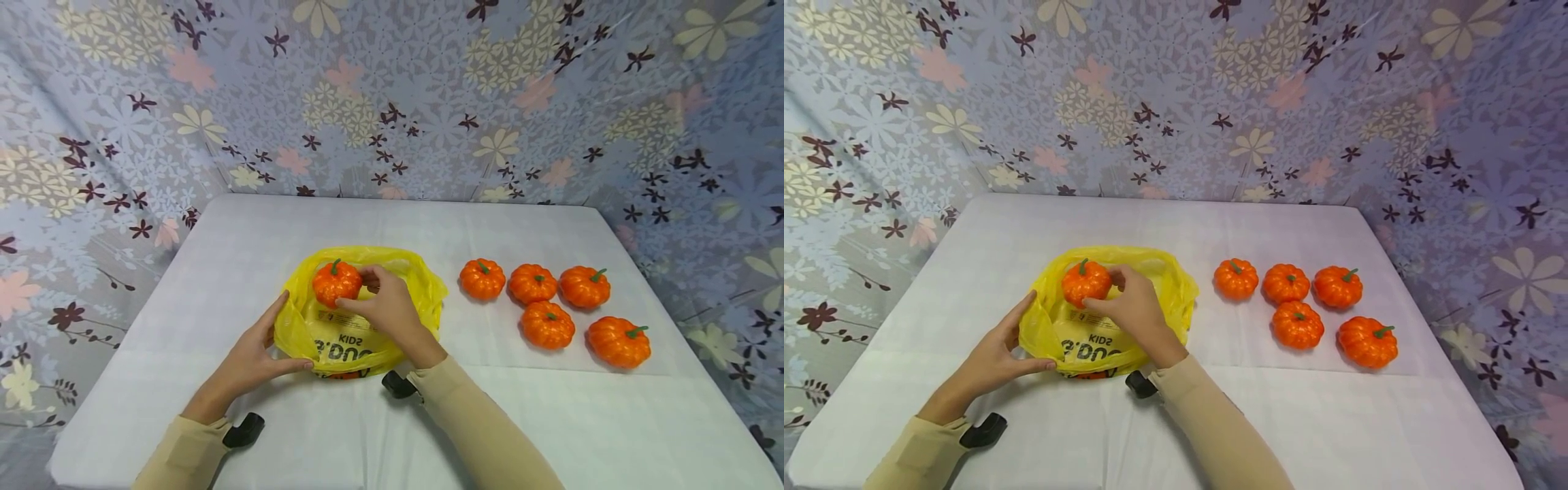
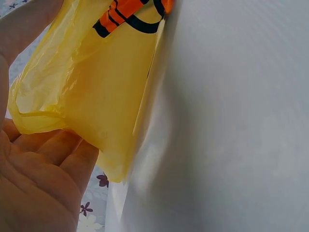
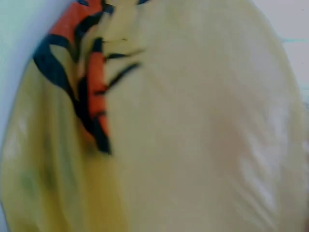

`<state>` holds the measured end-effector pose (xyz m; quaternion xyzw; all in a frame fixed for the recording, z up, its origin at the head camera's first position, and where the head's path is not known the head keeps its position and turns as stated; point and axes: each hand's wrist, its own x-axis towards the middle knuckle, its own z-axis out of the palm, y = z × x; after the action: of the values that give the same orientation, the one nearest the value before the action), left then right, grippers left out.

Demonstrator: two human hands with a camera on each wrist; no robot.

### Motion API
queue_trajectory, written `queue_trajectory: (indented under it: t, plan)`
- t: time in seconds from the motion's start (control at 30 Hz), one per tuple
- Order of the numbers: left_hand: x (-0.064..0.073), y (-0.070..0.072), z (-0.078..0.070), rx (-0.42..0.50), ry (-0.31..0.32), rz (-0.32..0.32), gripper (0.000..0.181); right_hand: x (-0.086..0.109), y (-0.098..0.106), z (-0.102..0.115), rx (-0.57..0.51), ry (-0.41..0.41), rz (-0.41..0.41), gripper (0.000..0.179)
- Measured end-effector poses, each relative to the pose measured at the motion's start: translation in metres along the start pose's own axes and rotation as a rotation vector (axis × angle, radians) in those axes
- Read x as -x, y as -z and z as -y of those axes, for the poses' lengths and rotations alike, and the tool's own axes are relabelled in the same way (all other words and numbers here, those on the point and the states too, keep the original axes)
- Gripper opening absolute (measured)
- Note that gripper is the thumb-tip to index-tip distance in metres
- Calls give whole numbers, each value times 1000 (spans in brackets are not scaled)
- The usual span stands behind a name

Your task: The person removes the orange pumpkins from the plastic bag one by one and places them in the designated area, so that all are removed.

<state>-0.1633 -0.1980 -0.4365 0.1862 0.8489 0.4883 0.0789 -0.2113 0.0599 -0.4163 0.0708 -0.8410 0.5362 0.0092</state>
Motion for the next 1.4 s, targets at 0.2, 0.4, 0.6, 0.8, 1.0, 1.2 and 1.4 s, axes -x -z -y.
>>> queue_trajectory:
  t: [0.2,0.4,0.6,0.8,1.0,1.2,1.4]
  plan:
    - [0,-1,1,-7,1,0,121,8,21,8,-60,30,-64,63]
    - [2,-1,0,-10,10,0,121,18,41,11,-43,70,-106,60]
    - [2,0,-3,-12,13,-3,123,30,62,5,-30,85,-148,61]
    - [0,-1,-1,-17,4,-5,123,41,80,-1,-19,64,-192,62]
    - [1,-3,1,-7,-8,-3,124,55,97,-7,-28,49,-232,62]
    - [0,-3,0,-1,0,2,125,69,113,-20,-15,13,-282,62]
    - [0,-3,-2,-9,-9,6,123,80,126,-35,9,-20,-336,65]
